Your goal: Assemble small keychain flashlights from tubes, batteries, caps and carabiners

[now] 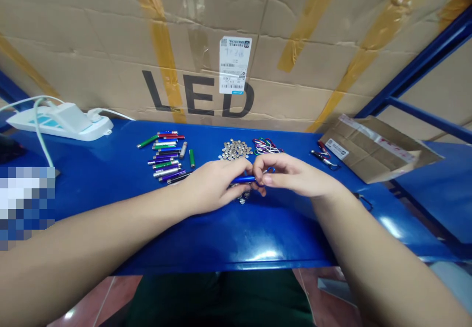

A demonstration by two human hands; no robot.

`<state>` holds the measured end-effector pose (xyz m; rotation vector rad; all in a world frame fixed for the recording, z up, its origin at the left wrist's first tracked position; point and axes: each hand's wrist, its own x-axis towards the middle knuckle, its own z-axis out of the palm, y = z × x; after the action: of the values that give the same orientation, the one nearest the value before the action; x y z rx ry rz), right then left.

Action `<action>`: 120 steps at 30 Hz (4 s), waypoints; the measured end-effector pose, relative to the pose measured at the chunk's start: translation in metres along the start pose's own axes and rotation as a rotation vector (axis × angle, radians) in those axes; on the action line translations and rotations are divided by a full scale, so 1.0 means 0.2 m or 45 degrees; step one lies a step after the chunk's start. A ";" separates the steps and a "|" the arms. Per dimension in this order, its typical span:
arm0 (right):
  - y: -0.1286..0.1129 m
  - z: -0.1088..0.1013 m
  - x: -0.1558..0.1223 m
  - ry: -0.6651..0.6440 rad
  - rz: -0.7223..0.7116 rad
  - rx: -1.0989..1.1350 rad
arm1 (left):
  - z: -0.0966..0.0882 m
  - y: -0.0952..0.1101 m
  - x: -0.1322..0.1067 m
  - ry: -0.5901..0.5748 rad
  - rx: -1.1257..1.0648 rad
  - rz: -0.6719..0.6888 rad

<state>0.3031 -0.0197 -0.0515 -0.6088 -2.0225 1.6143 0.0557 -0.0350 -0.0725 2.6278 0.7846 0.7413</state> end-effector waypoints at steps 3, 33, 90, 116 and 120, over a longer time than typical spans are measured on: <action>0.03 0.04 0.02 0.167 0.002 0.058 | 0.00 -0.04 0.00 0.001 0.131 -0.039; 0.07 0.13 0.05 0.278 0.044 0.279 | -0.02 -0.04 -0.11 0.057 0.063 -0.182; 0.16 0.02 0.07 0.404 0.085 0.504 | -0.01 0.14 -0.16 -0.486 0.124 0.525; 0.12 -0.02 0.05 0.618 -0.015 -0.596 | 0.01 0.05 -0.12 0.038 0.004 -0.449; 0.07 0.14 0.09 0.430 -0.013 -0.596 | 0.02 0.03 -0.11 0.154 0.088 -0.431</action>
<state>0.2718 -0.0274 -0.0698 -0.9610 -2.1340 0.9443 0.0453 -0.0535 -0.0819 2.4312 1.2702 0.7906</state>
